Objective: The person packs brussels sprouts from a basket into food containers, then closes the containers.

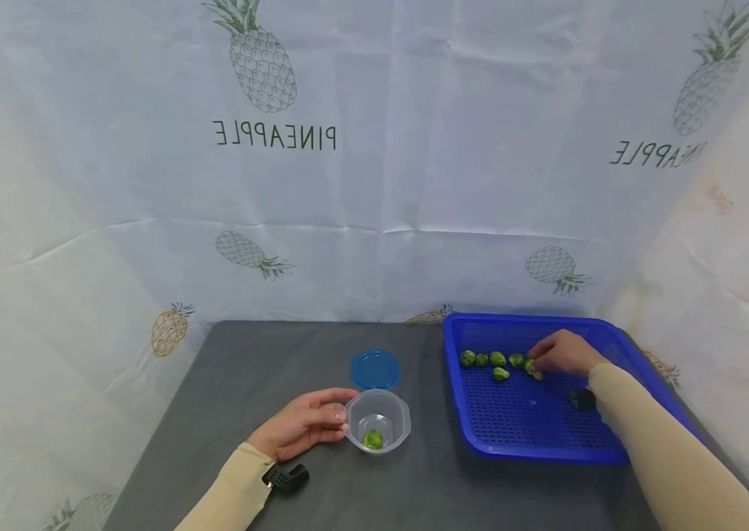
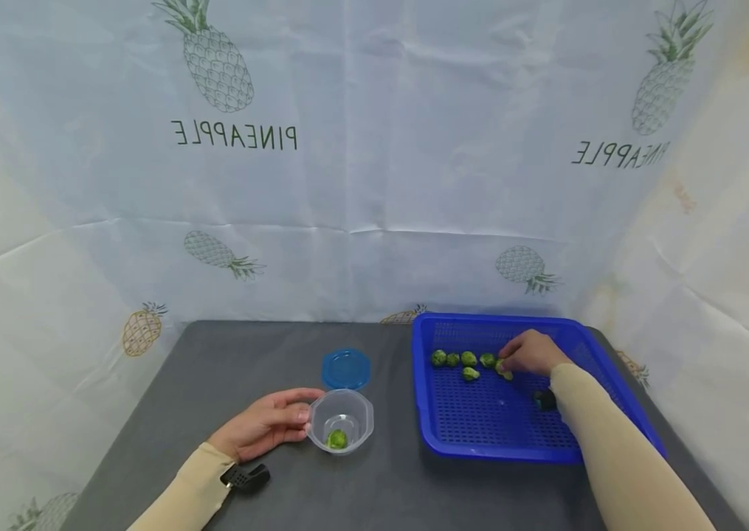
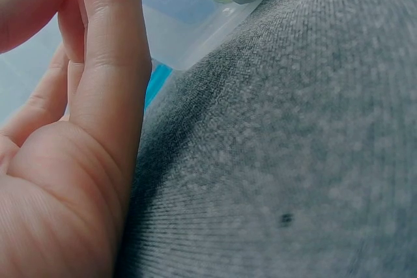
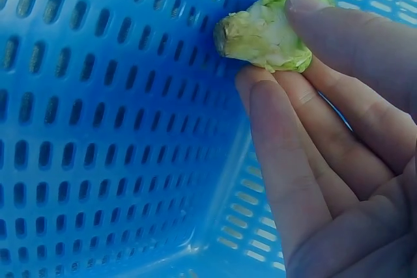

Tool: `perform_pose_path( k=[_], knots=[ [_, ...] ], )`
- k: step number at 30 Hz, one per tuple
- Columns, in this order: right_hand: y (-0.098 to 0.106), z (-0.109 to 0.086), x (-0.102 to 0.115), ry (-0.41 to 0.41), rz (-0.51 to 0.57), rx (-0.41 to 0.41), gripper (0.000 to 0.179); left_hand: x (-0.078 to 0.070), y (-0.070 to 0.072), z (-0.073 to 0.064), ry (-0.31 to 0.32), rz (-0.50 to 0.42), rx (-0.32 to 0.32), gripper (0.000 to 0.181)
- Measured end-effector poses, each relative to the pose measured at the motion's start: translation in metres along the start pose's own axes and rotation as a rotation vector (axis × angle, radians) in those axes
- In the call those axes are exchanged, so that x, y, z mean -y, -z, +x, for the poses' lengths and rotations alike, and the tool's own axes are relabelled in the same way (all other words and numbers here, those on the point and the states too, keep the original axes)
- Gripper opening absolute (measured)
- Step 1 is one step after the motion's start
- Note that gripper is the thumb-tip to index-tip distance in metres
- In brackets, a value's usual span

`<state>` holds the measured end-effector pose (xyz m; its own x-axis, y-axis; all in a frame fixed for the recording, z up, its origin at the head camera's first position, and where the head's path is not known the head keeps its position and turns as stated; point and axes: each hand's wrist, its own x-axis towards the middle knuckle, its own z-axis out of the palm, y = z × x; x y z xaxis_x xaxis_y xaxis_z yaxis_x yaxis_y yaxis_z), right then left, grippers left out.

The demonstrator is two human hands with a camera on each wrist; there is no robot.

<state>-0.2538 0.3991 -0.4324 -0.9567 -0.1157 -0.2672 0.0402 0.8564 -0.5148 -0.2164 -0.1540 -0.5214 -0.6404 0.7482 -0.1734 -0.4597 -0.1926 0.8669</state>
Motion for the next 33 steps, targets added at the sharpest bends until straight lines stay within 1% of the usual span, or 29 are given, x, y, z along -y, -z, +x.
perform_pose_path(
  k=[4, 8, 11, 14, 18, 22, 25, 28, 33],
  knots=[
    [0.011, -0.012, 0.007, 0.03, 0.002, -0.012, 0.04, -0.003, 0.0, 0.004, -0.013, 0.026, 0.003, 0.052],
    [0.019, -0.026, 0.024, 0.035, 0.019, -0.032, 0.048, -0.006, 0.0, 0.007, -0.022, 0.05, 0.008, 0.053],
    [0.019, -0.033, 0.046, 0.054, 0.056, -0.047, 0.053, -0.006, 0.002, 0.006, -0.022, 0.048, 0.008, 0.055],
    [0.011, -0.039, 0.073, 0.083, 0.092, -0.059, 0.053, -0.005, 0.003, 0.003, -0.022, 0.043, 0.002, 0.056],
    [-0.004, -0.043, 0.112, 0.127, 0.119, -0.065, 0.047, -0.003, 0.004, 0.0, -0.026, 0.048, 0.006, 0.056],
    [-0.025, -0.042, 0.149, 0.177, 0.166, -0.059, 0.04, -0.001, 0.004, -0.003, -0.027, 0.043, 0.002, 0.056],
    [-0.045, -0.041, 0.176, 0.21, 0.208, -0.053, 0.034, 0.0, 0.003, -0.004, -0.024, 0.037, -0.004, 0.055],
    [-0.067, -0.042, 0.201, 0.25, 0.213, -0.069, 0.029, 0.0, 0.004, -0.003, -0.029, 0.039, 0.0, 0.054],
    [-0.107, -0.048, 0.233, 0.316, 0.209, -0.094, 0.023, 0.0, 0.005, -0.003, -0.028, 0.027, 0.016, 0.054]
  ],
)
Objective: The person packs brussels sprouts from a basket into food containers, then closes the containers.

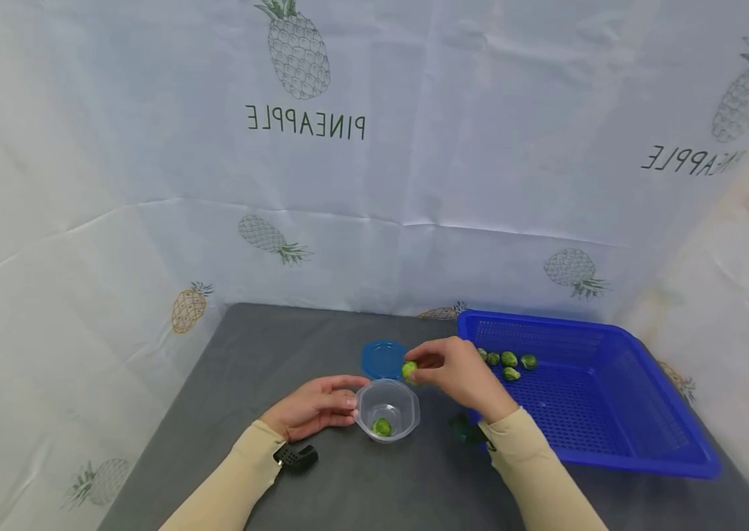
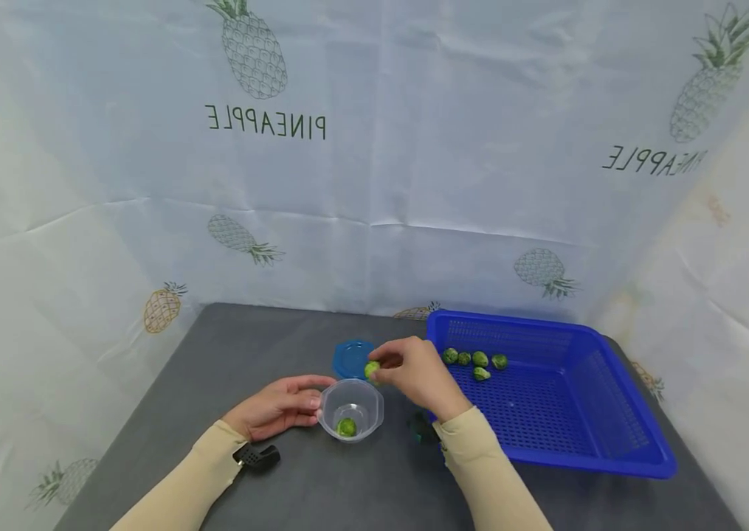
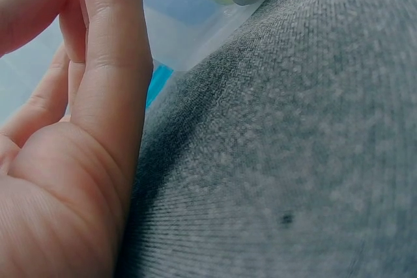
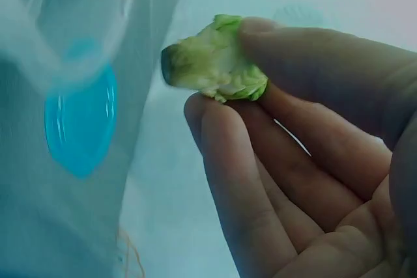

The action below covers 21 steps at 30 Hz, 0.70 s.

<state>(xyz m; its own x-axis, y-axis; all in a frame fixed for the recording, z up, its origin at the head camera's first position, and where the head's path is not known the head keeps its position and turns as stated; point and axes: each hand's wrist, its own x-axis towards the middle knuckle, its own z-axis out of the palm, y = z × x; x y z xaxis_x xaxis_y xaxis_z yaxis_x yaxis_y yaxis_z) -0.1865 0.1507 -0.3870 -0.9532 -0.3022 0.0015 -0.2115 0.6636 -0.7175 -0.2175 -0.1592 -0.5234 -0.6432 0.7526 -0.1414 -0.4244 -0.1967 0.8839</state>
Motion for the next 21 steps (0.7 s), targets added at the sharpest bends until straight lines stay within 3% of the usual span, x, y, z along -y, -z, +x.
perform_pose_path(
  k=[9, 21],
  knots=[
    [-0.062, -0.007, 0.001, 0.051, 0.015, 0.007, 0.026, 0.002, -0.001, 0.001, 0.018, 0.015, -0.01, 0.055],
    [-0.078, 0.003, -0.004, 0.132, -0.055, 0.05, 0.021, 0.0, -0.003, -0.001, 0.022, -0.017, -0.023, 0.055]
  ],
)
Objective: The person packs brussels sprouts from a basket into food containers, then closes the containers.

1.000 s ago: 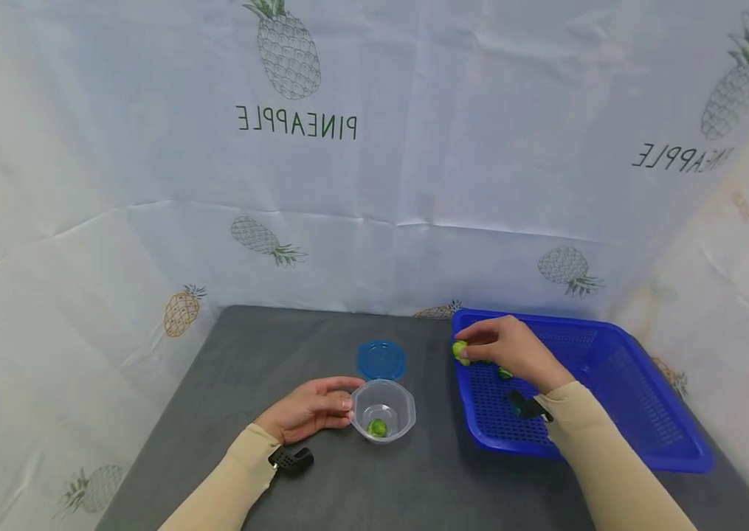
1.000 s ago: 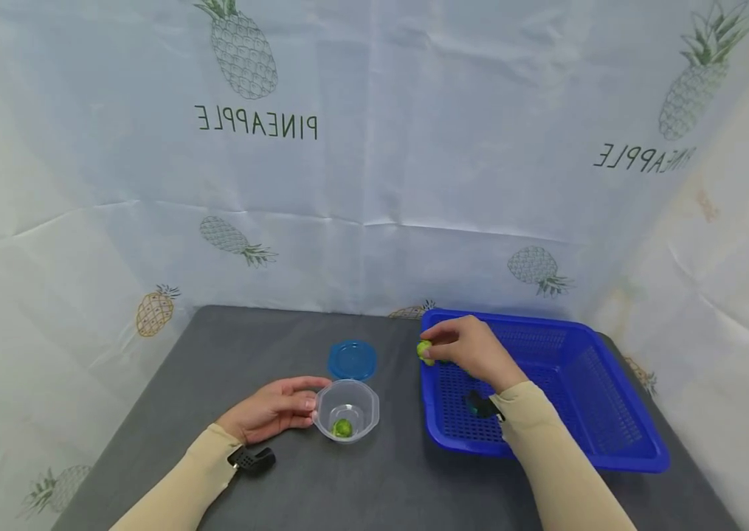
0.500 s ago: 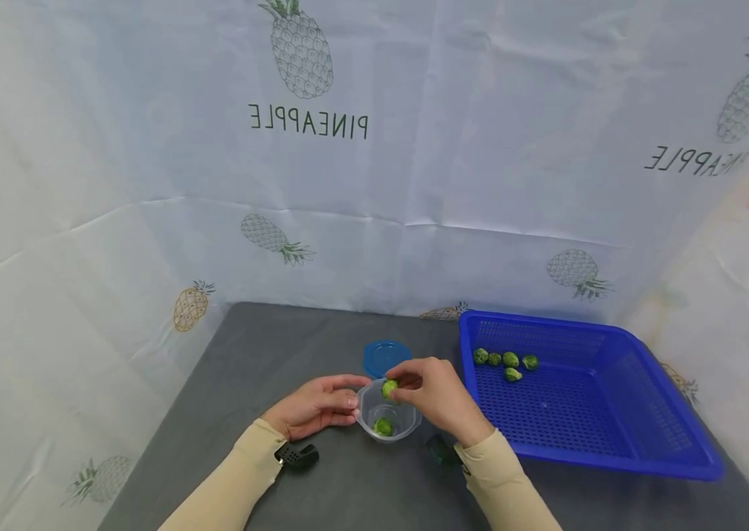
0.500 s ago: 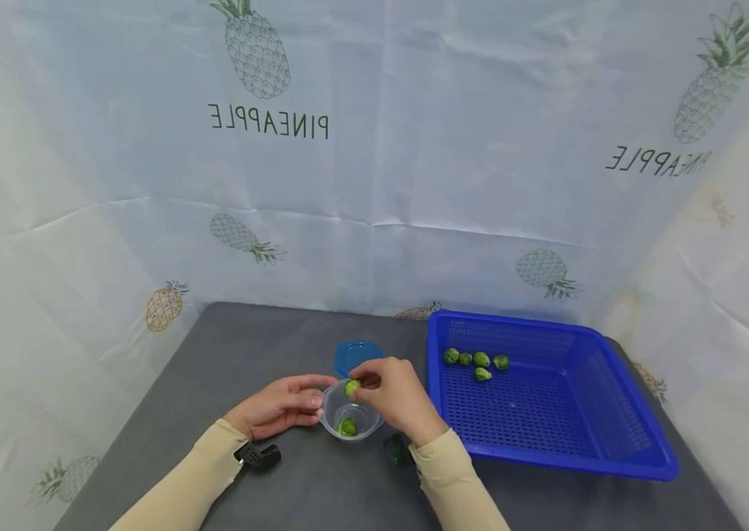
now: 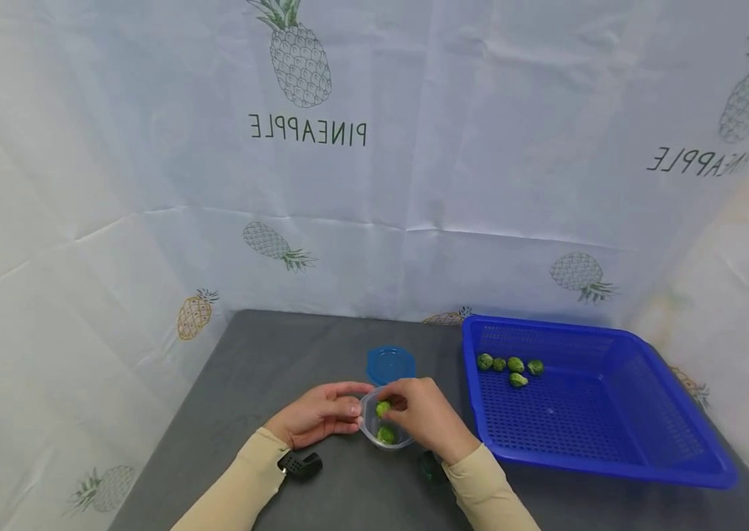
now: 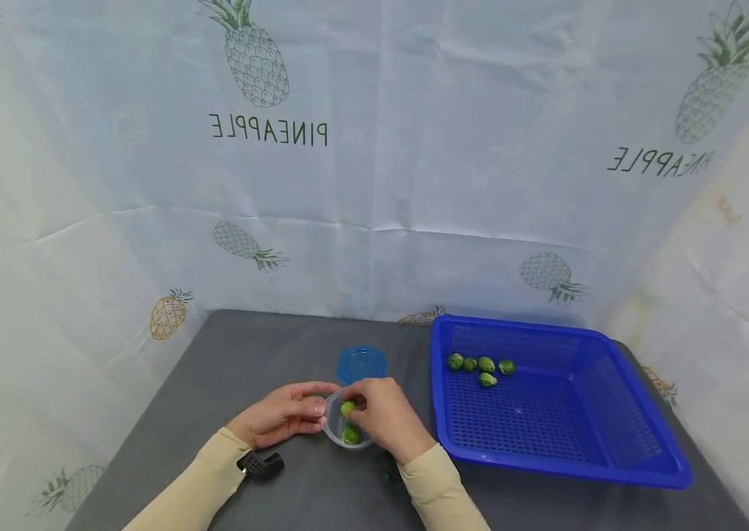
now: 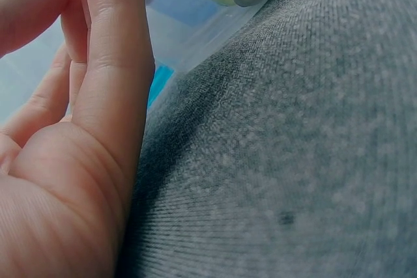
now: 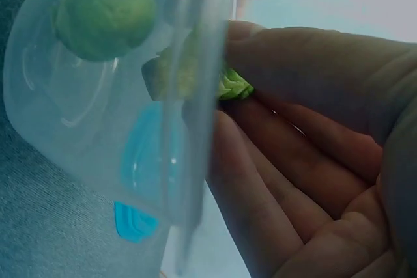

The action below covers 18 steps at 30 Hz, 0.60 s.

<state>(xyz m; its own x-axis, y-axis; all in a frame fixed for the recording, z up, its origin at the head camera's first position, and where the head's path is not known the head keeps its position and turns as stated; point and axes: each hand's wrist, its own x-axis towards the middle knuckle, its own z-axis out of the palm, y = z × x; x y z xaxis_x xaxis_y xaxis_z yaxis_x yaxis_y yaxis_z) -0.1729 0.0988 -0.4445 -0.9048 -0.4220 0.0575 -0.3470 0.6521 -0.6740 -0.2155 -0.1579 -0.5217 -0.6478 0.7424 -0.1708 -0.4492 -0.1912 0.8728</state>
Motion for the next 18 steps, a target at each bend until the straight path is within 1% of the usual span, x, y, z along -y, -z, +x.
perform_pose_path(
  k=[6, 11, 15, 18],
  knots=[
    [-0.0061, 0.0013, 0.0002, 0.03, -0.01, 0.032, 0.018, -0.0004, -0.002, -0.0014, -0.002, -0.014, 0.005, 0.055],
    [-0.0084, 0.002, -0.0004, 0.042, -0.039, 0.024, 0.021, -0.0012, -0.002, -0.0012, -0.002, -0.004, 0.016, 0.057],
    [-0.0064, 0.0013, 0.0007, 0.034, -0.032, 0.03, 0.025, -0.0012, -0.0008, -0.0009, -0.006, -0.003, 0.027, 0.058],
    [-0.0001, -0.0013, 0.0042, 0.027, -0.019, 0.022, 0.025, -0.0015, 0.0002, -0.0003, -0.009, 0.0, 0.033, 0.058]
  ],
)
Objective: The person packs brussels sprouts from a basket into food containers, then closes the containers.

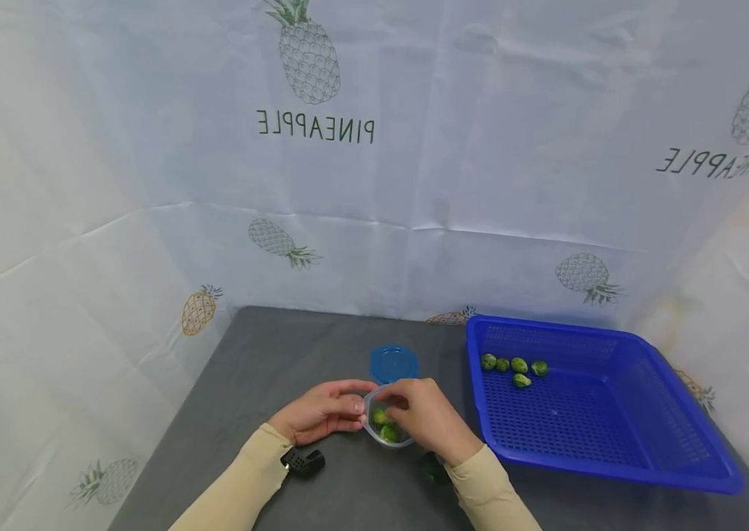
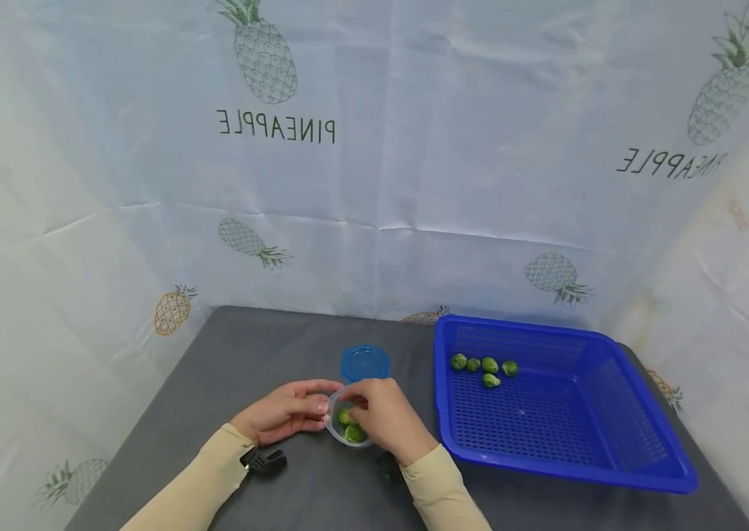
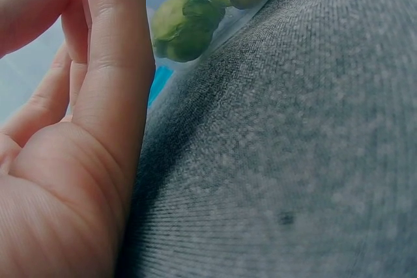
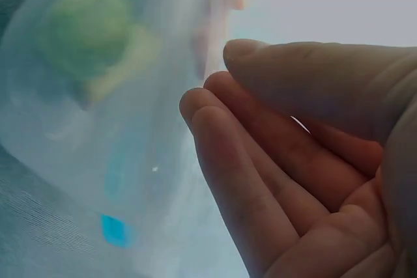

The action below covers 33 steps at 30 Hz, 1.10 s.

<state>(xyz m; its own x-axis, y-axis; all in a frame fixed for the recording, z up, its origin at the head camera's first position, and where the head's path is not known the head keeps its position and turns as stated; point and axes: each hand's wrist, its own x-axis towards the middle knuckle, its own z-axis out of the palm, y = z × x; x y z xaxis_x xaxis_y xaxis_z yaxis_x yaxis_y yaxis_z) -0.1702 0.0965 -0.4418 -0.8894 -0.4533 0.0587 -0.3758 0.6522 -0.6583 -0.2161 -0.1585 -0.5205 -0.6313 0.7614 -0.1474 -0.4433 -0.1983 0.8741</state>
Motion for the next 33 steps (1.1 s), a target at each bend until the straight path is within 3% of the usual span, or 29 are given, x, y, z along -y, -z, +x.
perform_pose_path(
  k=[4, 8, 14, 17, 23, 27, 33],
  knots=[
    [0.02, -0.006, 0.007, 0.008, -0.012, -0.022, 0.024, -0.002, 0.0, 0.005, 0.007, 0.019, -0.003, 0.057],
    [0.046, -0.006, 0.017, 0.023, -0.021, -0.004, 0.024, -0.004, 0.002, 0.0, 0.013, 0.034, -0.031, 0.058],
    [0.103, -0.01, 0.01, 0.024, -0.07, 0.023, 0.024, -0.002, 0.004, -0.003, 0.019, 0.027, -0.045, 0.055],
    [0.137, -0.013, -0.012, -0.02, -0.111, 0.027, 0.023, -0.001, 0.003, -0.001, 0.01, 0.017, -0.039, 0.055],
    [0.188, -0.028, -0.08, -0.171, -0.098, 0.026, 0.028, 0.0, -0.001, 0.0, 0.021, 0.001, -0.025, 0.056],
    [0.203, -0.038, -0.121, -0.261, -0.081, 0.032, 0.034, 0.001, -0.001, 0.0, 0.034, -0.005, -0.024, 0.055],
    [0.212, -0.055, -0.166, -0.377, -0.025, 0.028, 0.042, 0.002, -0.001, 0.002, 0.029, -0.01, -0.028, 0.056]
  ],
)
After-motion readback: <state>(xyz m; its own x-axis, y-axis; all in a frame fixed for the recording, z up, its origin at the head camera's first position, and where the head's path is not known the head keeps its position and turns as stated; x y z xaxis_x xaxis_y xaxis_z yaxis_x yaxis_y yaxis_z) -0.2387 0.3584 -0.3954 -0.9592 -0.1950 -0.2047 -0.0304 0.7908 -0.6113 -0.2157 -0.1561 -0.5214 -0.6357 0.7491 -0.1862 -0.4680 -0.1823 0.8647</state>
